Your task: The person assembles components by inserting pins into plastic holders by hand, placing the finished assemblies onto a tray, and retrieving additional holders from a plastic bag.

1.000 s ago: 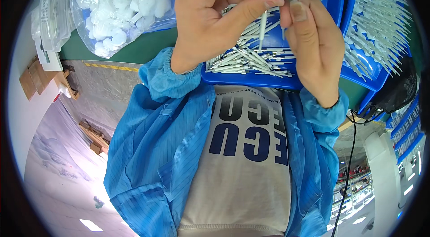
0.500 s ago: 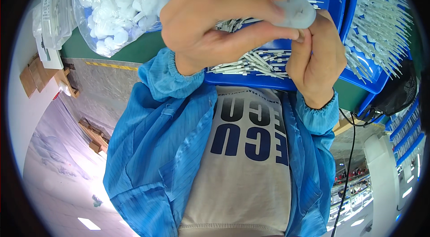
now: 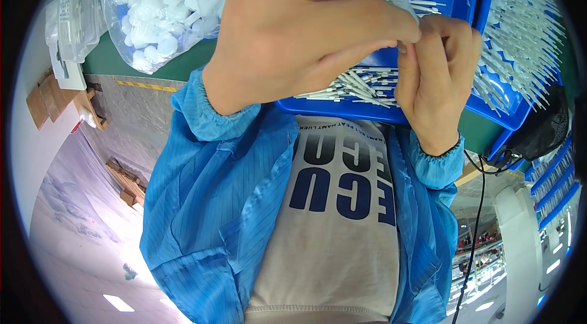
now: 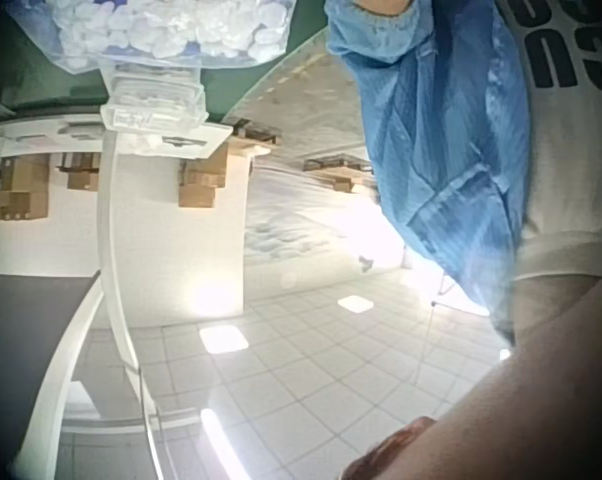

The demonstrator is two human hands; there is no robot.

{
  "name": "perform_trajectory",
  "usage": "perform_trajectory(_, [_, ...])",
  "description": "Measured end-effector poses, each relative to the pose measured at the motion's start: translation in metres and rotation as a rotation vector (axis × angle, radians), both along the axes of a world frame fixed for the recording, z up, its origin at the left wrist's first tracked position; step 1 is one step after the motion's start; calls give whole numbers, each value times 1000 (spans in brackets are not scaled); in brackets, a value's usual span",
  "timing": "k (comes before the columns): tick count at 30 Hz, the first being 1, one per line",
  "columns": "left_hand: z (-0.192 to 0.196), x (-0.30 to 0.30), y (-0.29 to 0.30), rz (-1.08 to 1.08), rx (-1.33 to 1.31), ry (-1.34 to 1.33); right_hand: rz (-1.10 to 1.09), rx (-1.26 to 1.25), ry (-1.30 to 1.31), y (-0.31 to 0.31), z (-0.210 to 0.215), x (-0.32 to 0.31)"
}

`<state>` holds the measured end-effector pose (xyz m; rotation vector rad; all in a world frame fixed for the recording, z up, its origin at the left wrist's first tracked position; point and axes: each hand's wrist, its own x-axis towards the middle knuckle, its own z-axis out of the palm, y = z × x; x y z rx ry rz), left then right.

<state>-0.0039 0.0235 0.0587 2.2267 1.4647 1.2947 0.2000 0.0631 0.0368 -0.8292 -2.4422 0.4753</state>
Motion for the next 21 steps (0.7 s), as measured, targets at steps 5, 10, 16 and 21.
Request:
perform_trajectory(5, [13,10,-9,8,-317,-211,-11,-16,24,4,-4,1])
perform_trajectory(10, [-26,9,-14,-139,60,-96,-2,-573,296,-2,5,0])
perform_trajectory(16, [-26,11,-19,-283,55,-89,-139,-898,240,-7,15,13])
perform_trajectory(21, [-32,19,-23,-455,-42,-632,-309,-355,154,-11,17,16])
